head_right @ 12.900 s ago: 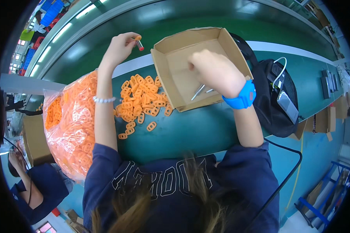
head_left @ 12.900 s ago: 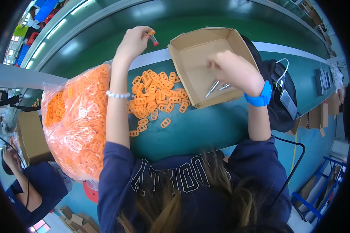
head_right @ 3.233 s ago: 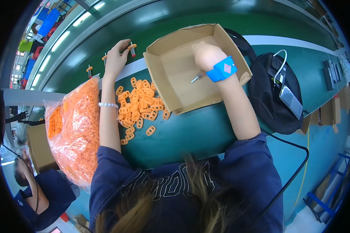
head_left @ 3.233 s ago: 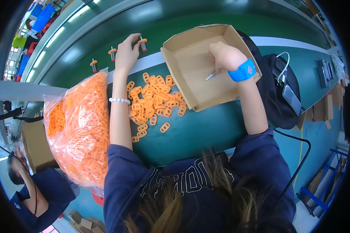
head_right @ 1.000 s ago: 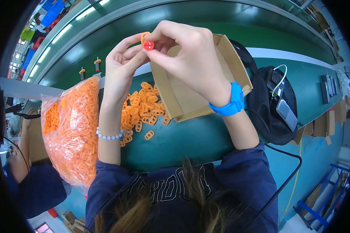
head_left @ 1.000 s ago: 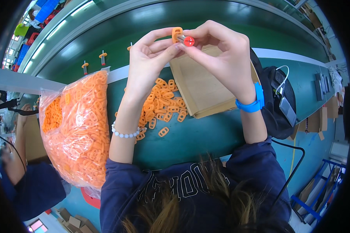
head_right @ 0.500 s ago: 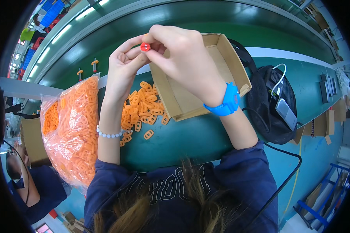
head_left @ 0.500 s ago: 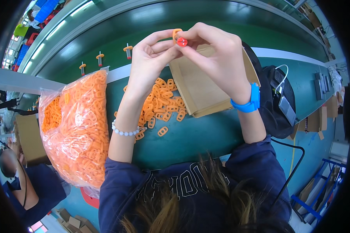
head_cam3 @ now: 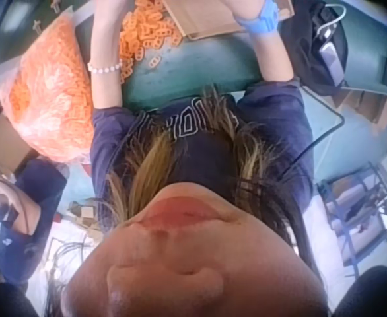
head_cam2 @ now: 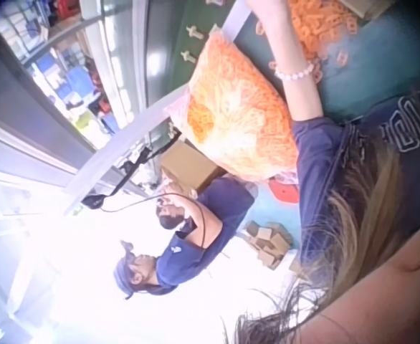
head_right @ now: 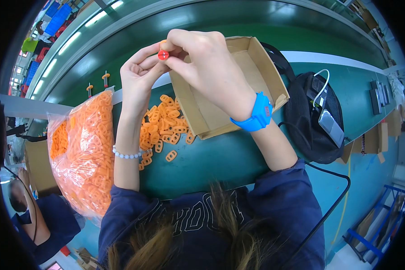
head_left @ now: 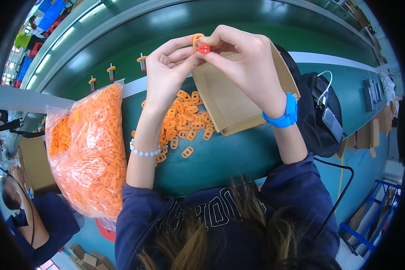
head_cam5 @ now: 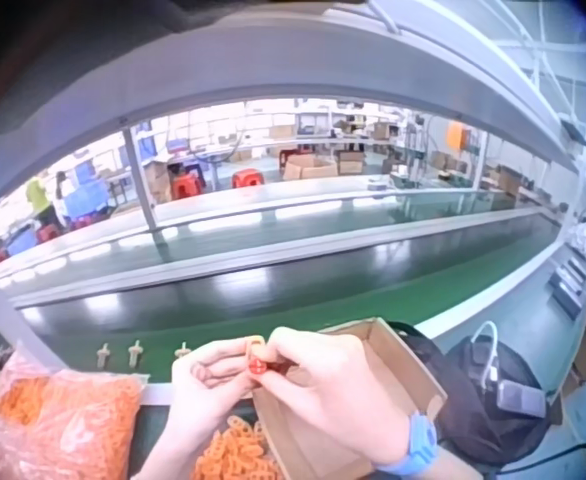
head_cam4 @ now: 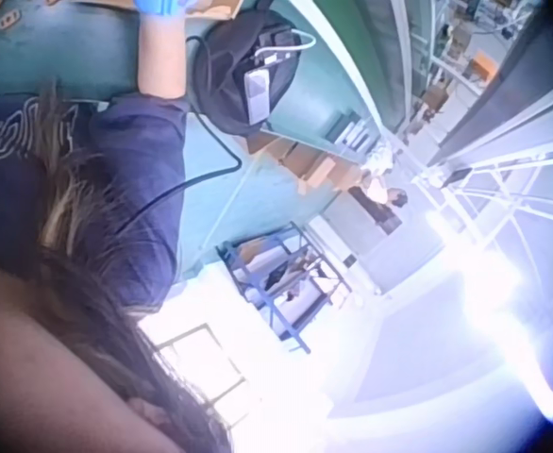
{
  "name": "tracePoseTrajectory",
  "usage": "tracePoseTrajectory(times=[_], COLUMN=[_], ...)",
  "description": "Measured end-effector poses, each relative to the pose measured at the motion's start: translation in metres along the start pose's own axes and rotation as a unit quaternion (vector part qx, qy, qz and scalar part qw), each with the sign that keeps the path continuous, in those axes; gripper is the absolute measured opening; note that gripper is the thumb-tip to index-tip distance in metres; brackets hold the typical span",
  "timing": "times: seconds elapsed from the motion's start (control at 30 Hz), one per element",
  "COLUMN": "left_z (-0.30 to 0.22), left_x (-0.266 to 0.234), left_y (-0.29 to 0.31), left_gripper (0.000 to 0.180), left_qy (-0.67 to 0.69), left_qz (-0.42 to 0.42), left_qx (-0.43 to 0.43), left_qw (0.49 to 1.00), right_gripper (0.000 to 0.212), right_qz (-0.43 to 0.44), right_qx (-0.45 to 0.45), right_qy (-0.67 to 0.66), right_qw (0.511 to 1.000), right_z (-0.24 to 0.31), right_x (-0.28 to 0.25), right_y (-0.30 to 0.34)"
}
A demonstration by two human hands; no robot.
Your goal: The worker is manually attaching orange plastic connectors to silver metal cylindrical components on an industrial assembly line.
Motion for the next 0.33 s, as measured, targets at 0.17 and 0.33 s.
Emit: tracePoseTrajectory(times=[0.17, 0.33], left_z=[0.004, 0.021], left_x=[-0.001, -0.007], left_y=[-0.002, -0.009], left_gripper=[0.036, 0.038], left_qy=[0.018, 0.0], left_qz=[-0.006, 0.031], left_qx=[0.004, -0.041], left_qw=[1.0, 0.999], right_gripper=[0.01, 0.013], right_qz=[0.0, 0.014], right_qx=[0.003, 0.024], right_qy=[-0.01, -0.021], right_qw=[1.0, 0.999], right_z=[-0.003, -0.018], right_x=[0.002, 0.013], right_y=[0.0, 0.001])
Point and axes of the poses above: each hand's wrist, its own y-axis away from the middle knuckle, its own x-axis out of the palm, z = x × y, the point moved 4 cm from there along -y, towards the middle knuckle, and after that the axes turned 1 degree about y, right-handed, at the moved point
